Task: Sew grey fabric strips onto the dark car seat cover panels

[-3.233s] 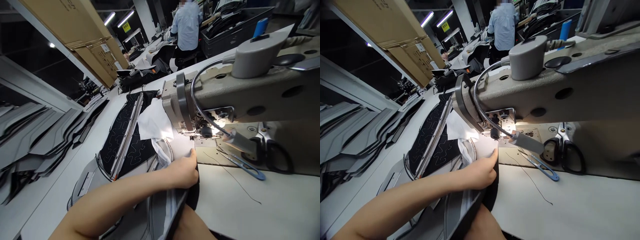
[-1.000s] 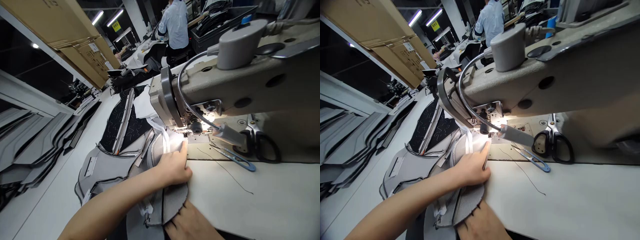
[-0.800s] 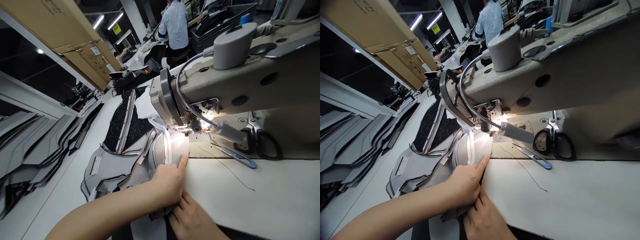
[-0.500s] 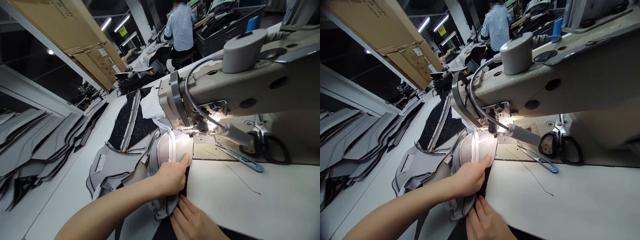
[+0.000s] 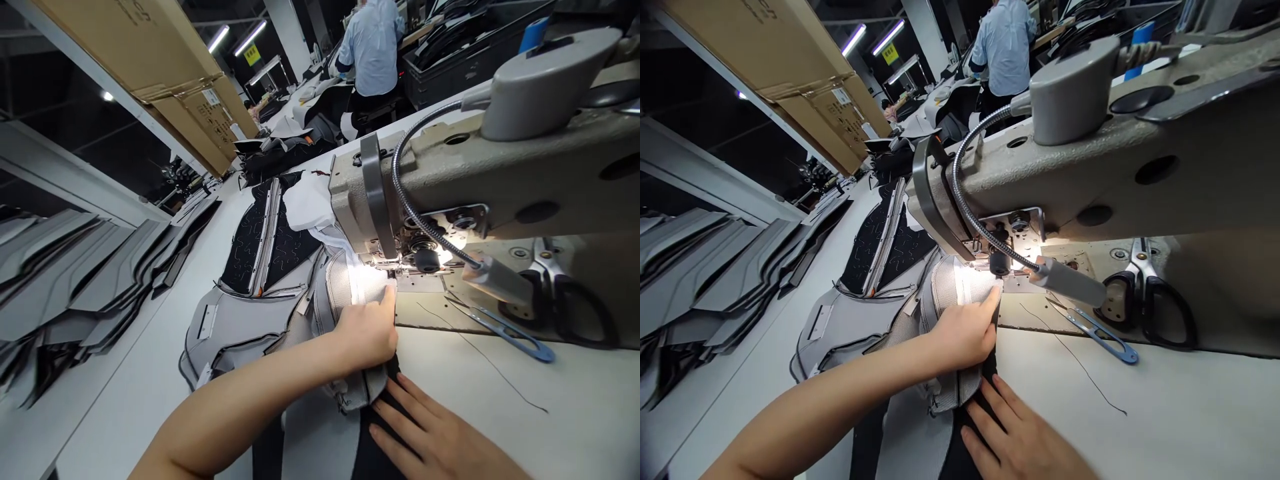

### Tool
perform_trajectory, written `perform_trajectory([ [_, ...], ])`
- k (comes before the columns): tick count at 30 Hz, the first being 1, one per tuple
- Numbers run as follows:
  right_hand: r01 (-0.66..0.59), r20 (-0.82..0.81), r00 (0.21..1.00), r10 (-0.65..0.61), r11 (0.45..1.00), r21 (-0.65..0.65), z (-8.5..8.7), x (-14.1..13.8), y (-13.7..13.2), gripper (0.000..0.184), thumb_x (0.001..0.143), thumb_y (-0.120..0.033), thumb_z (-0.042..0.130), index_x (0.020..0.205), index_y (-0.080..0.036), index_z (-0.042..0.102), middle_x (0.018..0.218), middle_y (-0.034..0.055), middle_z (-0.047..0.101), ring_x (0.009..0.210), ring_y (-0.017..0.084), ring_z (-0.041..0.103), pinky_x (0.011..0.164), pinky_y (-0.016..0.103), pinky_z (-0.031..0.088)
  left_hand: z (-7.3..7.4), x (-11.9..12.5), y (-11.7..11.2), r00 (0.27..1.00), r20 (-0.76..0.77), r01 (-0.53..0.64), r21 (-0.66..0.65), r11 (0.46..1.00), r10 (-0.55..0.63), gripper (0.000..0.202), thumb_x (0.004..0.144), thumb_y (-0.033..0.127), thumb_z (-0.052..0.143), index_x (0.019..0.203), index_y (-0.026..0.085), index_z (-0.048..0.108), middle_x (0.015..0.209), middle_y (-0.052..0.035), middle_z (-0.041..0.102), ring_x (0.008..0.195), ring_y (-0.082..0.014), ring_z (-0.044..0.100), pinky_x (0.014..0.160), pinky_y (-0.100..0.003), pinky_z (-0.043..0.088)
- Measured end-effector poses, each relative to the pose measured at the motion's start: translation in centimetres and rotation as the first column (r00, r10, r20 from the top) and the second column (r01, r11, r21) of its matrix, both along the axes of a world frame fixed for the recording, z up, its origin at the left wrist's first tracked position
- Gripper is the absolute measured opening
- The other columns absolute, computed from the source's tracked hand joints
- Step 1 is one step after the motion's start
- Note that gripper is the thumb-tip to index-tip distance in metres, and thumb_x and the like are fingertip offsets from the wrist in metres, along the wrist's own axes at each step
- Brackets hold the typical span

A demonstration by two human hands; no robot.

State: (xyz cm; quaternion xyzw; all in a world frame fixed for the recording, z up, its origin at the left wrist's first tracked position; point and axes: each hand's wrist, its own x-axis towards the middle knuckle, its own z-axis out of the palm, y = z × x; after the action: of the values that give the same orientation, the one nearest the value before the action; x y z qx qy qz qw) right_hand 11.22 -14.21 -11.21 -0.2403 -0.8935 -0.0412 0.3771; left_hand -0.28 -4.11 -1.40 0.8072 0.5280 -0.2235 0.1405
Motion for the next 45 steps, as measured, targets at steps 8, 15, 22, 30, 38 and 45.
perform_trajectory([
  [8, 0.038, -0.083, 0.996, -0.032, 0.997, 0.068, -0.4, -0.6, -0.7, 0.029, 0.086, -0.006, 0.040, 0.089, -0.020, 0.065, 0.095, 0.0004, 0.071, 0.092, 0.021, 0.065, 0.087, 0.037, 0.048, -0.8, -2.0, -2.9, 0.975, -0.200, 0.114, 0.070, 0.991, -0.098, 0.072, 0.082, 0.015, 0.047, 0.147, 0.012, 0.015, 0.094, -0.0124, 0.064, 0.081, -0.0257, 0.065, 0.062, -0.033, 0.052],
  [15, 0.049, -0.037, 0.998, -0.046, 0.994, 0.096, -1.0, -0.6, -1.1, 0.026, 0.083, -0.005, 0.044, 0.092, -0.019, 0.064, 0.094, 0.0019, 0.071, 0.090, 0.021, 0.066, 0.085, 0.035, 0.049, -0.4, -2.7, -0.9, 0.988, -0.098, 0.123, -0.005, 0.992, -0.123, 0.069, 0.081, 0.014, 0.038, 0.146, 0.009, 0.014, 0.089, -0.0107, 0.068, 0.079, -0.0260, 0.066, 0.065, -0.036, 0.052],
  [22, 0.019, -0.067, 0.998, -0.022, 0.999, -0.044, 0.0, 2.0, 0.1, 0.033, 0.090, -0.012, 0.040, 0.103, -0.024, 0.067, 0.108, -0.0024, 0.069, 0.108, 0.018, 0.060, 0.097, 0.033, 0.045, -0.6, -1.5, 0.4, 0.993, -0.084, 0.088, 0.003, 0.996, -0.087, 0.069, 0.082, 0.016, 0.035, 0.147, 0.007, 0.012, 0.088, -0.0127, 0.069, 0.080, -0.0278, 0.066, 0.067, -0.037, 0.051],
  [30, -0.106, 0.040, 0.993, 0.113, 0.983, -0.152, 0.4, 4.6, 3.5, 0.040, 0.090, -0.012, 0.037, 0.120, -0.023, 0.061, 0.125, -0.0011, 0.060, 0.121, 0.020, 0.049, 0.100, 0.034, 0.044, -0.1, -1.2, -0.2, 0.987, -0.090, 0.137, 0.044, 0.990, -0.133, 0.072, 0.080, 0.023, 0.045, 0.145, 0.009, 0.019, 0.102, -0.0145, 0.066, 0.086, -0.0303, 0.065, 0.068, -0.039, 0.052],
  [38, -0.139, 0.104, 0.982, 0.160, 0.972, -0.188, 0.2, 5.4, 6.3, 0.040, 0.085, -0.007, 0.044, 0.120, -0.019, 0.060, 0.127, 0.0026, 0.059, 0.126, 0.021, 0.045, 0.107, 0.036, 0.037, -0.5, -1.0, 1.1, 0.985, -0.149, 0.097, 0.080, 0.992, -0.085, 0.071, 0.080, 0.011, 0.042, 0.146, 0.014, 0.017, 0.101, -0.0124, 0.065, 0.086, -0.0305, 0.065, 0.070, -0.040, 0.052],
  [45, -0.228, 0.251, 0.914, 0.318, 0.916, -0.330, 1.5, 6.5, 6.7, 0.058, 0.073, -0.014, 0.051, 0.131, -0.012, 0.050, 0.136, 0.0153, 0.049, 0.129, 0.031, 0.040, 0.108, 0.050, 0.033, 1.4, -1.5, 1.2, 0.987, -0.067, 0.144, 0.008, 0.990, -0.143, 0.061, 0.074, 0.013, 0.046, 0.134, 0.016, 0.036, 0.105, -0.0107, 0.061, 0.087, -0.0273, 0.063, 0.068, -0.035, 0.051],
])
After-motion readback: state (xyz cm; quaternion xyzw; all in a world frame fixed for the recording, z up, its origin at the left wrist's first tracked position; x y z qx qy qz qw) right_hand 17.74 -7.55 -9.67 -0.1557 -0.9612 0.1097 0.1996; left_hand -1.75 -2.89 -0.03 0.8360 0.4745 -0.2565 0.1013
